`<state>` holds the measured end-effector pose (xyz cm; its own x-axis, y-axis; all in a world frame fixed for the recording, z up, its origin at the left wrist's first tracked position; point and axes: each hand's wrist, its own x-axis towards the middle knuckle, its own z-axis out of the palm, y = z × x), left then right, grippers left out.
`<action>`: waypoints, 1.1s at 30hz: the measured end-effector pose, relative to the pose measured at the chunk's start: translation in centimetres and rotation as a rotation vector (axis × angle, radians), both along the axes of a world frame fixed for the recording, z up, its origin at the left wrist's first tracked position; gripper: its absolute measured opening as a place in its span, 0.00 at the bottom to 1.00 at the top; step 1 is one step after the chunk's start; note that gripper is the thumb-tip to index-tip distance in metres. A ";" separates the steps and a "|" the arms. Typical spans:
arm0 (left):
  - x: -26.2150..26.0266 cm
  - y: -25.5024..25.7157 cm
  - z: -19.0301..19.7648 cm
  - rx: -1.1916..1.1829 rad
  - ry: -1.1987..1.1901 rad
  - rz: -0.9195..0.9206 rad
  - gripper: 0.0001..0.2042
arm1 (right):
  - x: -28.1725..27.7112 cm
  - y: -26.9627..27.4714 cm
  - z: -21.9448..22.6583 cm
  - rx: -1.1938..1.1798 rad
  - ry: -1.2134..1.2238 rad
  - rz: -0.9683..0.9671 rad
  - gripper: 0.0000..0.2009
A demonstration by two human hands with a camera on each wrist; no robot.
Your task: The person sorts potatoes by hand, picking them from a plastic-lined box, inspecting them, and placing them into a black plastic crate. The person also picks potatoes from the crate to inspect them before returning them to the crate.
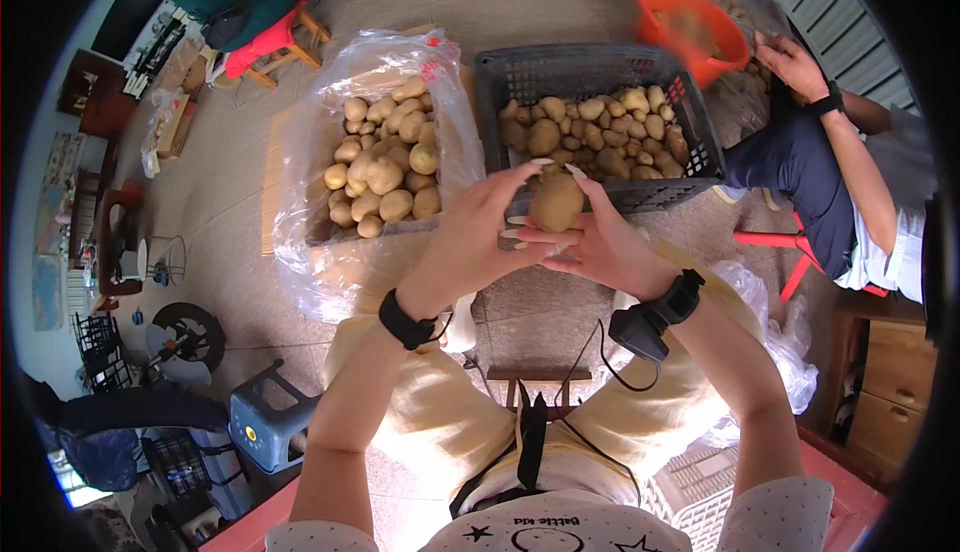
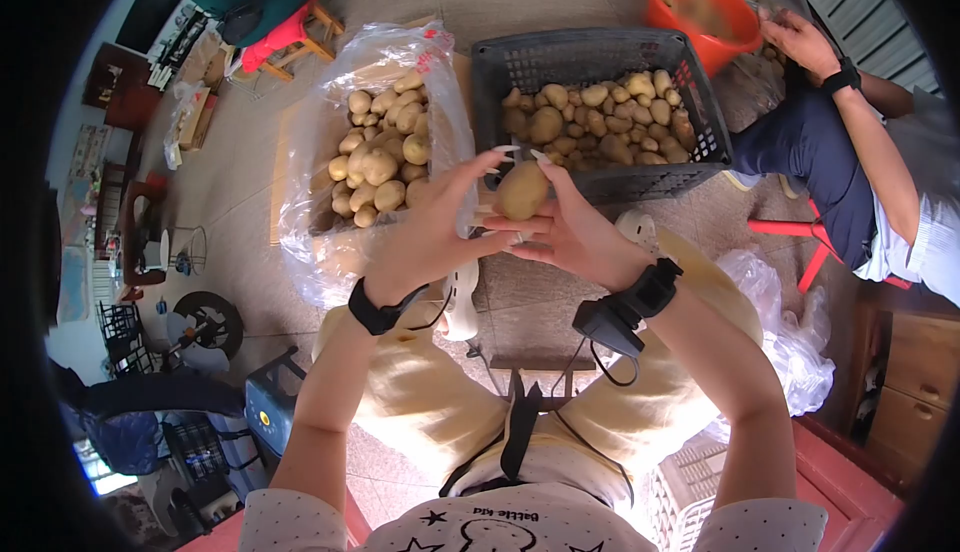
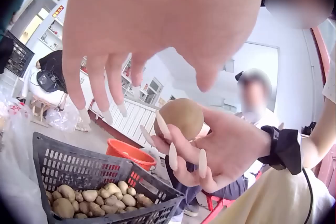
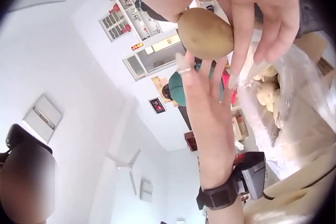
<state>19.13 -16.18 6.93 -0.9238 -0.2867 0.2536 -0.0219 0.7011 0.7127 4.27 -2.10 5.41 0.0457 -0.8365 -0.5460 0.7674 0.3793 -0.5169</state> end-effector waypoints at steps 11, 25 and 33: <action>0.4 -0.2 0.5 0.129 -0.192 -0.059 0.35 | 0.7 -0.2 -0.4 -0.018 0.061 0.124 0.34; 3.2 -11.3 -4.6 -0.038 -0.299 0.478 0.32 | 0.2 -0.2 -0.7 -0.038 0.185 0.260 0.42; 5.9 -15.8 -7.8 -0.078 -0.473 0.907 0.36 | 0.5 -0.2 0.1 -0.051 0.256 0.251 0.39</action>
<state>25.07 -31.96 -0.83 -0.3780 -0.9252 -0.0325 -0.8338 0.3250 0.4462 4.78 -2.31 5.53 0.1204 -0.8429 -0.5245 0.4964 0.5087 -0.7035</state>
